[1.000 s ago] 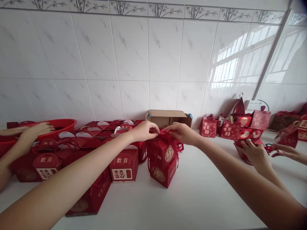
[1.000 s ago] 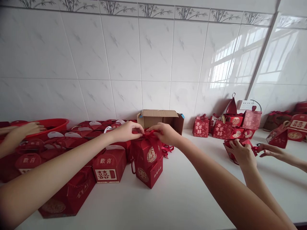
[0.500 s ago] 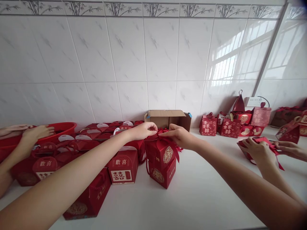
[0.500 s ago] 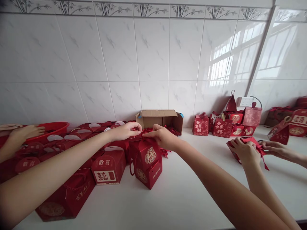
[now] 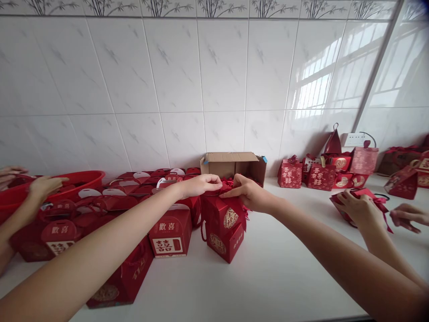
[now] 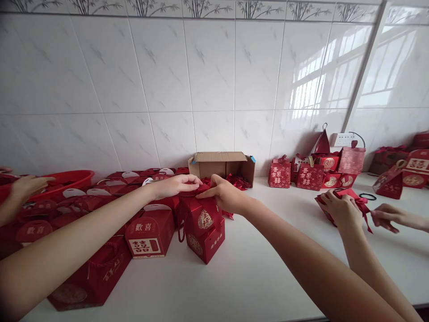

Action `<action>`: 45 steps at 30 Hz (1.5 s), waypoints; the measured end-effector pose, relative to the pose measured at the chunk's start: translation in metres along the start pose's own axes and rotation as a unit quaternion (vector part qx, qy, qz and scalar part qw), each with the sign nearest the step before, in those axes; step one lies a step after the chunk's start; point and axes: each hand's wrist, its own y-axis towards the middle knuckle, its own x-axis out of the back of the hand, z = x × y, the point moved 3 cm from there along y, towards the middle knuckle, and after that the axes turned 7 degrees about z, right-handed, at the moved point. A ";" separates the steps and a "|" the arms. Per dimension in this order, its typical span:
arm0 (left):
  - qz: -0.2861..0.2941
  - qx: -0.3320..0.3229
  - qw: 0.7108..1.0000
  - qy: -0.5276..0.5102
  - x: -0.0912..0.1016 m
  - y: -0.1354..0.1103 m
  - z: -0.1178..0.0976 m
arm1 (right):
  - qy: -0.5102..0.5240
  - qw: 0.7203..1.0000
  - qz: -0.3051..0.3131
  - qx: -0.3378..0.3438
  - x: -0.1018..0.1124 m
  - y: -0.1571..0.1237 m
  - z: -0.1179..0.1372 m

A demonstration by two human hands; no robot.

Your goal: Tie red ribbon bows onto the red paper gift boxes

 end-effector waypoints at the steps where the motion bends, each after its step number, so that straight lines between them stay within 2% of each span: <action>1: -0.006 -0.003 1.000 0.008 0.002 0.001 0.002 | 0.004 1.000 0.002 0.000 0.000 0.000 0.000; 5: -0.051 -0.022 0.997 0.050 0.014 0.003 0.007 | 0.022 1.000 0.009 -0.004 -0.001 -0.003 -0.005; 8: -0.052 -0.044 0.995 0.067 0.019 -0.001 0.003 | 0.030 1.000 0.000 -0.002 -0.002 -0.004 -0.008; 13: -0.011 -0.059 0.992 0.111 0.010 -0.008 -0.006 | 0.032 0.999 -0.009 0.003 -0.004 -0.004 -0.009; 22: -0.037 -0.043 0.988 0.144 0.006 -0.010 -0.008 | 0.034 0.999 -0.008 0.007 -0.002 -0.005 -0.010; 24: -0.028 -0.047 0.990 0.129 0.005 -0.010 -0.010 | 0.039 0.999 -0.010 0.010 -0.002 -0.005 -0.010; 29: -0.007 -0.069 0.998 0.009 -0.006 -0.006 -0.012 | 0.058 0.998 -0.018 0.015 -0.002 -0.004 -0.006; 35: -0.103 -0.052 0.988 0.101 0.000 -0.002 -0.009 | 0.042 0.999 -0.015 0.002 -0.002 -0.005 -0.010; 39: -0.111 -0.048 0.988 0.096 0.001 -0.004 -0.010 | 0.052 0.999 -0.015 -0.006 -0.002 -0.006 -0.009; 42: -0.108 -0.036 0.993 0.024 -0.005 -0.006 -0.009 | 0.086 0.996 -0.031 -0.018 0.000 -0.005 -0.006; 45: -0.137 -0.025 0.986 -0.093 -0.012 -0.007 -0.007 | 0.136 0.983 -0.099 -0.073 0.004 -0.004 -0.007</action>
